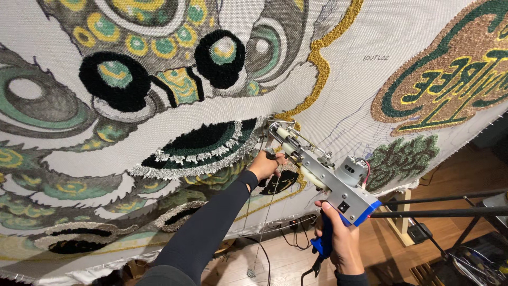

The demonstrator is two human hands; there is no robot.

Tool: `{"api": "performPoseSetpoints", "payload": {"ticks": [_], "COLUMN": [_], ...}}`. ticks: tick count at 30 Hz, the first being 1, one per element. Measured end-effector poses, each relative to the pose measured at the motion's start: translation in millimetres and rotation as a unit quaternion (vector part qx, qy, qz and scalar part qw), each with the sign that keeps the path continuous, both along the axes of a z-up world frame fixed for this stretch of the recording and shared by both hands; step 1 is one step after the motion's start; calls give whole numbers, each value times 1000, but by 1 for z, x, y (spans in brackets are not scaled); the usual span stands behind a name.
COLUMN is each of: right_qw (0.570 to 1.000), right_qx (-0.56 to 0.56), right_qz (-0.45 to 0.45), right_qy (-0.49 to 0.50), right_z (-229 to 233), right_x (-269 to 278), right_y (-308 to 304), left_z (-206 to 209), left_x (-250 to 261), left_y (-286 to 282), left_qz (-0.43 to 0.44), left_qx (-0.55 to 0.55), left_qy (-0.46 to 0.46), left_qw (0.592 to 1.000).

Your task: The person uses a handheld electric tufting gun to apply yarn onto a stretched canvas, creating a detailed design of a stylized lion head. They guide the tool along the contours of the eyes and mouth, filling in specific areas with dark and light-colored yarn to build up the image's texture and depth.

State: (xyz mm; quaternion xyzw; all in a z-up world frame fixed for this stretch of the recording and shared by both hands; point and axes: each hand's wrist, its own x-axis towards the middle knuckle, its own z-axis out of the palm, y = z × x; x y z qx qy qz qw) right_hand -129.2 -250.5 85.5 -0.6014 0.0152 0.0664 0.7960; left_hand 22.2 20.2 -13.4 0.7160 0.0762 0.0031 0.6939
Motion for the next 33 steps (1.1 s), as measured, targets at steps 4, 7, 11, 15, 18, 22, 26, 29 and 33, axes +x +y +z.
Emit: {"api": "performPoseSetpoints", "payload": {"ticks": [4,7,11,15,18,22,26,29,33], "right_qw": [1000,1000,1000,1000,999,999,999,998,999], "right_qx": [-15,-18,-20,-18,-17,-14,-15,-24,-29], "right_qz": [2,11,14,16,18,20,20,22,30], "right_qy": [-12,-17,-17,-20,-20,-29,-44,-49,-28], "right_z": [4,0,-6,-10,-10,-9,-5,1,8], "right_x": [2,6,13,17,21,23,23,22,21], "right_y": [9,13,13,15,14,14,14,14,7], "left_z": [-1,6,20,28,30,36,45,46,26], "left_x": [6,6,1,1,1,2,-1,-1,10], "left_y": [11,15,14,14,15,15,15,14,13], "left_qz": [-1,-6,-6,5,20,25,15,9,-9], "left_qx": [-1,11,38,44,40,42,44,40,16], "left_qy": [1,-2,7,10,26,-7,-6,0,-15], "left_qw": [1000,1000,999,999,999,999,999,999,1000]}}
